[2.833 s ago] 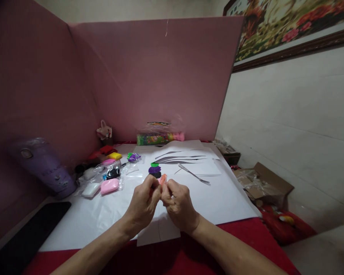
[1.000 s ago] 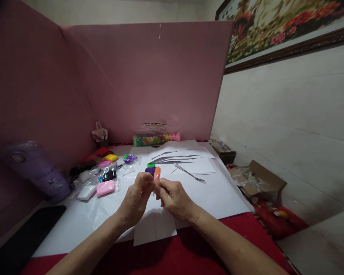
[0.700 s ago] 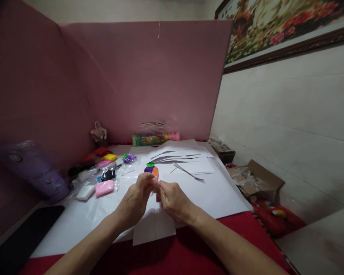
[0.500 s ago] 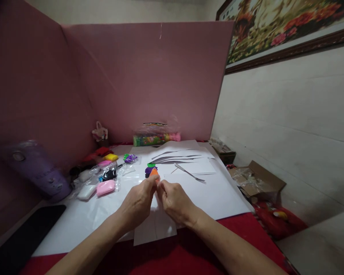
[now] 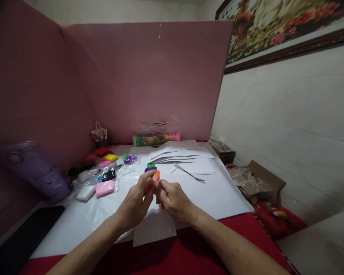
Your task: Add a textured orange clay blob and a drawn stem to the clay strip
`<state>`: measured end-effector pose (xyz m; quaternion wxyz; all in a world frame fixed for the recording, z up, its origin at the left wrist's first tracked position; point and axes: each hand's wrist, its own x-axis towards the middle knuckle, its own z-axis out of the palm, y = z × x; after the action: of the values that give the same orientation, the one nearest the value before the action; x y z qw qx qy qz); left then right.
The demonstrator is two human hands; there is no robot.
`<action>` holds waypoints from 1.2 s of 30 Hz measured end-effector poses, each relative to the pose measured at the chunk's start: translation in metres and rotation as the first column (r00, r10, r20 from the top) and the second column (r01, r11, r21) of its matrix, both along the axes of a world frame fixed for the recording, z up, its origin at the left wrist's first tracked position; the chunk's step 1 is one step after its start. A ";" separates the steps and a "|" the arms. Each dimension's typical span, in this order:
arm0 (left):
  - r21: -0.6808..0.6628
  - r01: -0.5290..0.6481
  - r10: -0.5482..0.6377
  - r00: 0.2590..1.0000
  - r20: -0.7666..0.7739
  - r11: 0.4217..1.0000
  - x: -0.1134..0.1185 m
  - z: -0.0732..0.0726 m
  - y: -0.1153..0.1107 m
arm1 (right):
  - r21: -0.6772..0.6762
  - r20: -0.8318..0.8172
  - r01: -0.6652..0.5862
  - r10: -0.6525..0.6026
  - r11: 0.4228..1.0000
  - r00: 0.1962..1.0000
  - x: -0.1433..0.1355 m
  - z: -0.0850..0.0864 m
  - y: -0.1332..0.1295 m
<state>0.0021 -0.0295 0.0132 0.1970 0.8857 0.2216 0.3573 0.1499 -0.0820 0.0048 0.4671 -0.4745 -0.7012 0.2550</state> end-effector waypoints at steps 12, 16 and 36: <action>0.447 -0.131 0.176 0.982 -0.061 0.885 0.006 -0.011 0.004 | -0.053 -0.188 0.222 -0.228 0.974 0.955 -0.018 -0.011 0.006; 0.481 -0.184 0.232 0.972 -0.042 0.857 0.010 -0.010 -0.001 | -0.040 -0.236 0.261 -0.263 0.965 0.935 -0.020 -0.013 0.007; 0.218 -0.409 0.371 0.907 0.198 0.886 0.011 0.006 0.000 | 0.049 -0.343 0.323 -0.287 0.945 0.894 -0.025 -0.010 0.002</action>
<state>0.0134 -0.0291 0.0189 0.0217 0.8111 0.3322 0.4810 0.1244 -0.0801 -0.0055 0.6366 -0.5038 -0.5418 0.2175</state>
